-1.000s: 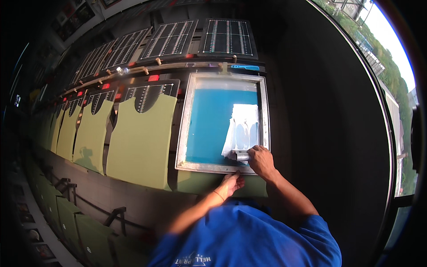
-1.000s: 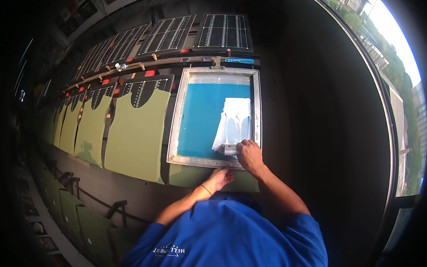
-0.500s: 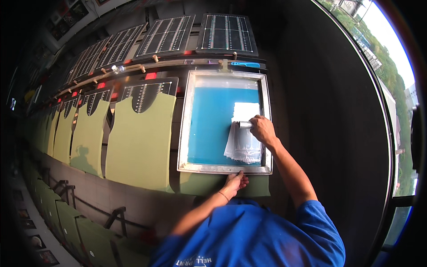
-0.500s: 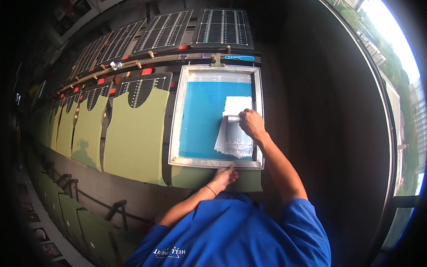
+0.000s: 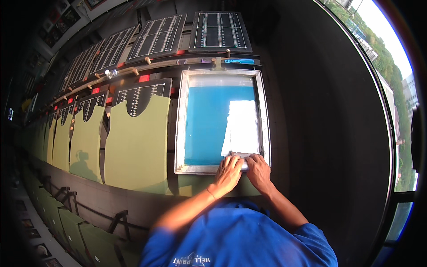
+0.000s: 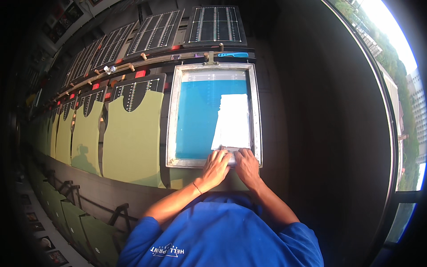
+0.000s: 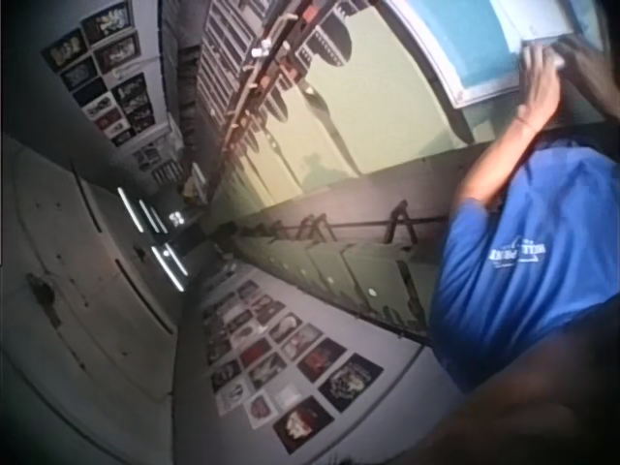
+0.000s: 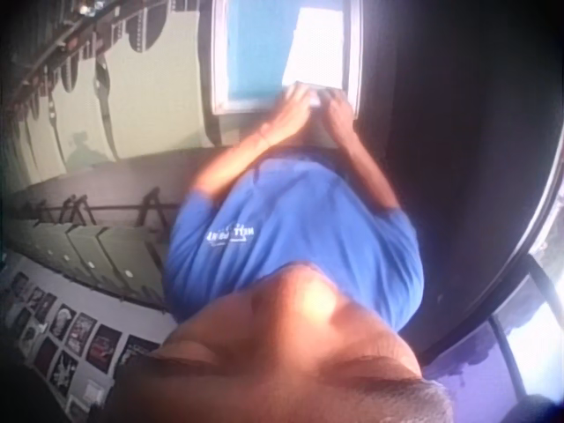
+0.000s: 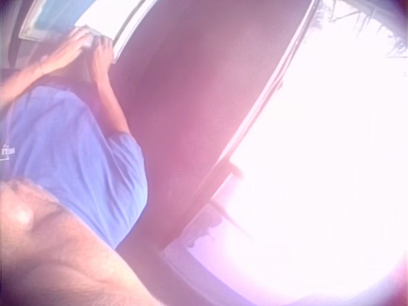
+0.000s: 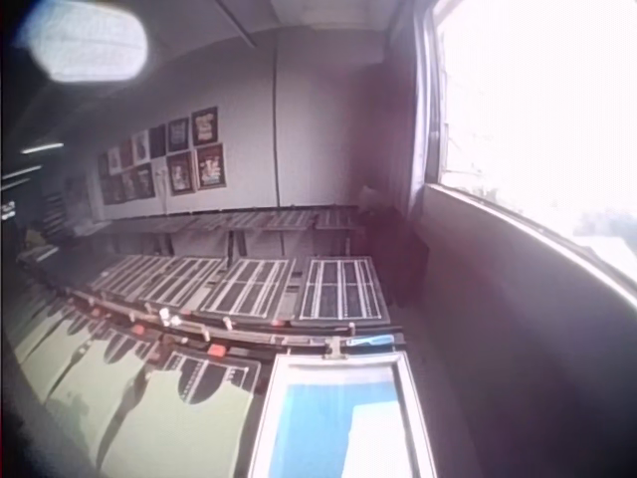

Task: The person uses a squeegee to spread white ink across a screen printing frame positioned over a green t-shirt. They repeatedly pull the ink across the mesh to transfer the design onto the garment.

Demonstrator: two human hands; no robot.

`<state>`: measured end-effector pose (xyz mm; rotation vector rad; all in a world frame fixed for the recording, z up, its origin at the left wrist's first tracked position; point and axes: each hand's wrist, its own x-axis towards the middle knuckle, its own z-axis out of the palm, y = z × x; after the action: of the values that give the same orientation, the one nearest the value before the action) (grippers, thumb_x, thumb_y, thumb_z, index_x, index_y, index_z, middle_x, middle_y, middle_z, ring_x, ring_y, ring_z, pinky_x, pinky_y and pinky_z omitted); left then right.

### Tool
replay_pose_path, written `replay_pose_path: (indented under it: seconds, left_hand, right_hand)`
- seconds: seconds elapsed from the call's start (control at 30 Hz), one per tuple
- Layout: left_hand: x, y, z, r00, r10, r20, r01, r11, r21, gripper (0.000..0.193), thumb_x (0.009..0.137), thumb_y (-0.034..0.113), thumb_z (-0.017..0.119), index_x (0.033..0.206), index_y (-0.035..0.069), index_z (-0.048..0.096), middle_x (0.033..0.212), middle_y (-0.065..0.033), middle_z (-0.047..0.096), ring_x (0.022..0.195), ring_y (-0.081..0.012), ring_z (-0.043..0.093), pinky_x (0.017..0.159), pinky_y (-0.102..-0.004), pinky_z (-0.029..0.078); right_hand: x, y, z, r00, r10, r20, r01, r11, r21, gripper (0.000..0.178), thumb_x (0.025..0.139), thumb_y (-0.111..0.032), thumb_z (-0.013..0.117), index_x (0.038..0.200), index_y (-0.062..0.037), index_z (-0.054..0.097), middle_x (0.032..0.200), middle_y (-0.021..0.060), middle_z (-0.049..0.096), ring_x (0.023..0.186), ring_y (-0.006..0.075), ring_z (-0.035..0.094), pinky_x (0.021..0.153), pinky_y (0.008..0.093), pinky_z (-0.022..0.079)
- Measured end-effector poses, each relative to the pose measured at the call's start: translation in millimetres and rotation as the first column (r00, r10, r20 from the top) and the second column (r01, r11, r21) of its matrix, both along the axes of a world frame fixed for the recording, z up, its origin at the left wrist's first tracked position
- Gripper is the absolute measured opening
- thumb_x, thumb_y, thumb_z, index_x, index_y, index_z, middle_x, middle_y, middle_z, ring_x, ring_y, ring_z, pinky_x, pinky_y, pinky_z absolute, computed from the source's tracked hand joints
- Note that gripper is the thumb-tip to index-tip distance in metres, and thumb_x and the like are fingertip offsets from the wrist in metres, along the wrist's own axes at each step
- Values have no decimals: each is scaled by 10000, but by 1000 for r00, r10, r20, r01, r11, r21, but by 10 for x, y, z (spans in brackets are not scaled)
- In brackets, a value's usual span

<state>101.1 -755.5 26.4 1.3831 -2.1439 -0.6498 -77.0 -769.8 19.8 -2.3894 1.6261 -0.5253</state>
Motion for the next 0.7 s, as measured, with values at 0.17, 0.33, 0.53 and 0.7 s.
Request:
replay_pose_path:
  seconds: [0.17,0.33,0.53,0.7]
  left_hand:
    - [-12,-1130,-200,994,-91,-56,80,980,-181,384,805,-75,595,1184,-33,551,1173,-196,582,1104,-388,529,979,-460,455]
    - [27,-1812,-159,995,-77,-70,65,986,-153,305,802,-50,655,1098,9,614,1102,-160,615,1043,-377,557,949,-454,469]
    - [-14,-757,121,994,-45,-103,28,986,-164,337,833,22,675,1163,21,607,1165,-139,622,1104,-336,566,978,-446,449]
    - [-27,85,-96,997,-54,-62,48,994,-103,431,773,-44,655,1199,-23,596,1221,-172,603,1150,-353,562,1024,-457,441]
  right_hand:
    - [64,-1095,13,999,-15,-37,13,999,-42,187,781,-29,618,939,-33,718,971,132,701,950,308,663,816,404,556]
    - [47,-1752,43,996,61,-68,-66,996,-60,154,775,-34,633,891,-35,734,916,140,705,908,314,668,821,401,551]
    - [17,-755,416,996,64,56,-63,998,-28,227,781,-10,613,979,-29,721,964,128,697,926,322,654,821,401,550]
    - [-5,80,114,1000,5,26,-7,998,64,320,750,8,648,1059,-48,714,1046,102,688,982,300,646,861,390,541]
